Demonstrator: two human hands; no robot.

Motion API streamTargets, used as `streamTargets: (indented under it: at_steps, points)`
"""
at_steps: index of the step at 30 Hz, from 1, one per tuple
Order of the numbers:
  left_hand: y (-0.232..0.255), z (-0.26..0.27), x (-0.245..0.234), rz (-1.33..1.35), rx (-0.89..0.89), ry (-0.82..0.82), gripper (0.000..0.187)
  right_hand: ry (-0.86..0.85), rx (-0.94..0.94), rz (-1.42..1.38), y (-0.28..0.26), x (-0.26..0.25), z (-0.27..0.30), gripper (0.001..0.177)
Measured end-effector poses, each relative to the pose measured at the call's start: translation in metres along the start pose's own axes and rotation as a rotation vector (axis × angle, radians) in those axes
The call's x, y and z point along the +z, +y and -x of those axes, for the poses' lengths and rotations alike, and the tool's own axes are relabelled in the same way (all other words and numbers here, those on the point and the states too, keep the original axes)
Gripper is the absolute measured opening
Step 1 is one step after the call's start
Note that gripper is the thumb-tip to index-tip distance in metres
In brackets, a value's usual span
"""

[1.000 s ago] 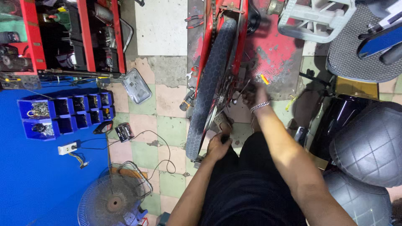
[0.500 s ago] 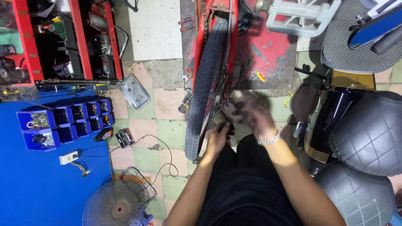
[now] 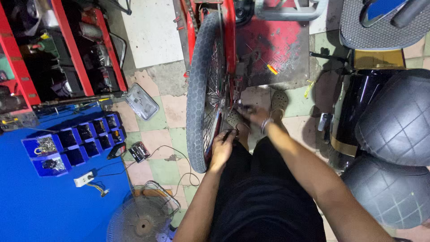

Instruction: The person works on the rear wheel of a red motorcycle using a wrench and pliers. They rotate the wheel and use the tools to tighten or loosen components on the axle and hub assembly.

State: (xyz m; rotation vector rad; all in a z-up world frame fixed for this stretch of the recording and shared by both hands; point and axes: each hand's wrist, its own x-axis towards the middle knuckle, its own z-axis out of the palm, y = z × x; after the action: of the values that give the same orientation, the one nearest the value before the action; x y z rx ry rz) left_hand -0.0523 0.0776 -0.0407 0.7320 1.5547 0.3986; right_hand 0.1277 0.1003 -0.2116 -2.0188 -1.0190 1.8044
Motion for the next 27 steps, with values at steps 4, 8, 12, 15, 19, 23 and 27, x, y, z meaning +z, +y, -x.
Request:
streamTargets:
  at_steps: [4, 8, 12, 15, 19, 23, 27]
  points:
    - [0.007, 0.007, 0.003, 0.029, -0.008, -0.016, 0.029, -0.255, 0.114, -0.996, -0.010, -0.026, -0.069, 0.032]
    - [0.017, 0.013, 0.004, -0.089, -0.001, -0.020, 0.030, 0.025, 0.185, -1.107, -0.049, -0.062, -0.091, 0.023]
    - [0.019, 0.013, 0.007, -0.075, 0.007, -0.022, 0.029, 0.044, 0.039, -1.461, -0.104, -0.099, -0.039, 0.041]
    - [0.011, 0.005, 0.007, -0.029, 0.038, -0.043, 0.031, -0.016, -0.101, -1.390, -0.130, -0.106, 0.042, 0.050]
    - [-0.011, -0.016, 0.007, 0.104, 0.082, -0.041, 0.034, -0.194, -0.058, -1.181, -0.110, -0.079, 0.144, 0.051]
    - [-0.038, -0.041, 0.012, 0.313, -0.127, 0.071, 0.037, -0.326, 0.175, -1.224, -0.059, -0.027, 0.146, 0.052]
    - [-0.046, -0.065, 0.017, 0.084, 0.107, 0.205, 0.032, -0.225, 0.164, -1.087, -0.020, 0.015, 0.094, 0.045]
